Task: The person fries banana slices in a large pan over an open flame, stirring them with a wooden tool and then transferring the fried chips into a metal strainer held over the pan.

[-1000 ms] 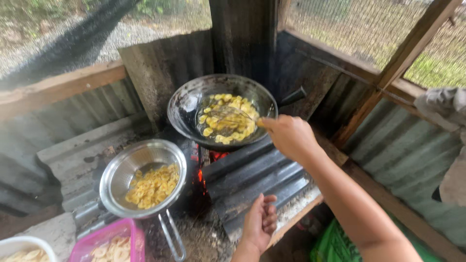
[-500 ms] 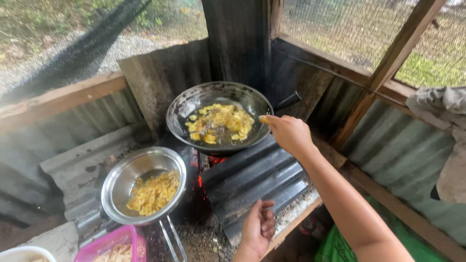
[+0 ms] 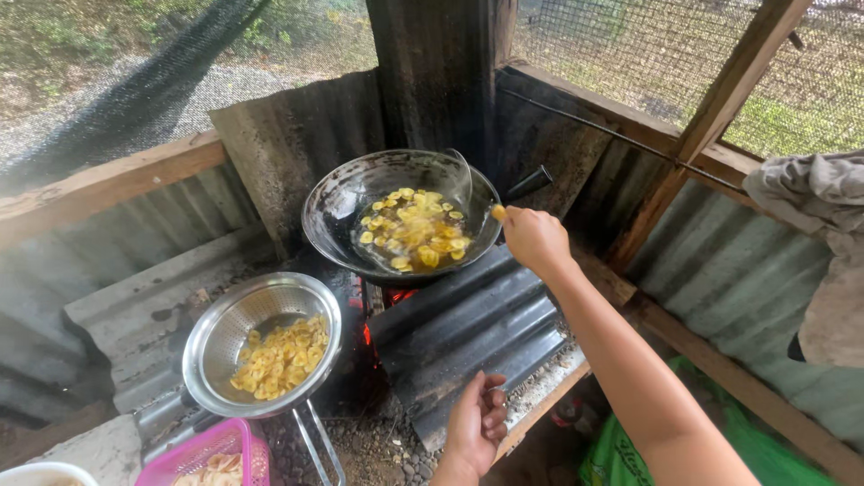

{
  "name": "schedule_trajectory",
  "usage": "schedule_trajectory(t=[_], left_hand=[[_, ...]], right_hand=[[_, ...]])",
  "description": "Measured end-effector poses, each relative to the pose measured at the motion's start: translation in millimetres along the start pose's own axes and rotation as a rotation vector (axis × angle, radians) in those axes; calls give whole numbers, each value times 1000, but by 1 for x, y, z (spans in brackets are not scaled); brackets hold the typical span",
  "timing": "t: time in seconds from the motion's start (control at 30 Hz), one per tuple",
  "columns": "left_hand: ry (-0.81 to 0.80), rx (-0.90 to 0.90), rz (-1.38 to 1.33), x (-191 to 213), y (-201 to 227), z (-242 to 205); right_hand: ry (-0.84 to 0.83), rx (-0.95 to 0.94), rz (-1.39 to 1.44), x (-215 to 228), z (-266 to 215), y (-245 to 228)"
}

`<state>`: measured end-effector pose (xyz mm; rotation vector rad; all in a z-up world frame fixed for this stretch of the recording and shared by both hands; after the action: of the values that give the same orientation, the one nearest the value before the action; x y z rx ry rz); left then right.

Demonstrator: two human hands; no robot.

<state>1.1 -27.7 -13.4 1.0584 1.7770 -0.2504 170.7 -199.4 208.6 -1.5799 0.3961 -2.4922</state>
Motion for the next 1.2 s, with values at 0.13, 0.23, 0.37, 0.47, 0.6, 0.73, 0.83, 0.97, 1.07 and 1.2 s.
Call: schedule_trajectory(t=[0.13,0.23,0.37,0.47,0.6,0.73,0.83,0.97,1.07,1.2], left_hand=[[-7,1,-7,0,-3,1],[-2,-3,-14,2,-3,1],[-20,-2,6,3,-5,2],[-40,4,-20,2,-3,2],[-19,-8,-15,6,-1,1],[-33,-5,-15,3,-2,0],[10,-11,-7,0,-2,-2],[-9,-12,-3,-1,-1,-4],[14,-5,6,-1,-3,-2],[-2,4,34,-1,-11,1]], right_hand=[[-19,-50,-27,-37,6,6],[-24,-49,240,-78,4,26],[-283,-394,954,-149,-2,65],[-349,-656,1326,-167,-10,69],[-246,-492,1198,-121,-28,37],[5,-54,554,-52,-41,-8],[91,31,425,-24,-48,-29],[139,43,362,-8,-58,-40],[150,151,272,-6,-69,-48],[174,350,7,-8,-77,-59]])
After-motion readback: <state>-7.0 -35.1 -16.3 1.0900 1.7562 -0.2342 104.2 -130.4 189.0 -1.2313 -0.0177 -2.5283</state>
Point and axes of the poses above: each hand's wrist, its own z-axis towards the middle knuckle, its own x-axis out of the back of the hand, y = z × x, the point moved 4 cm from there along z, towards the middle knuckle, and after that the axes turned 3 degrees about x, right-handed, at the moved point
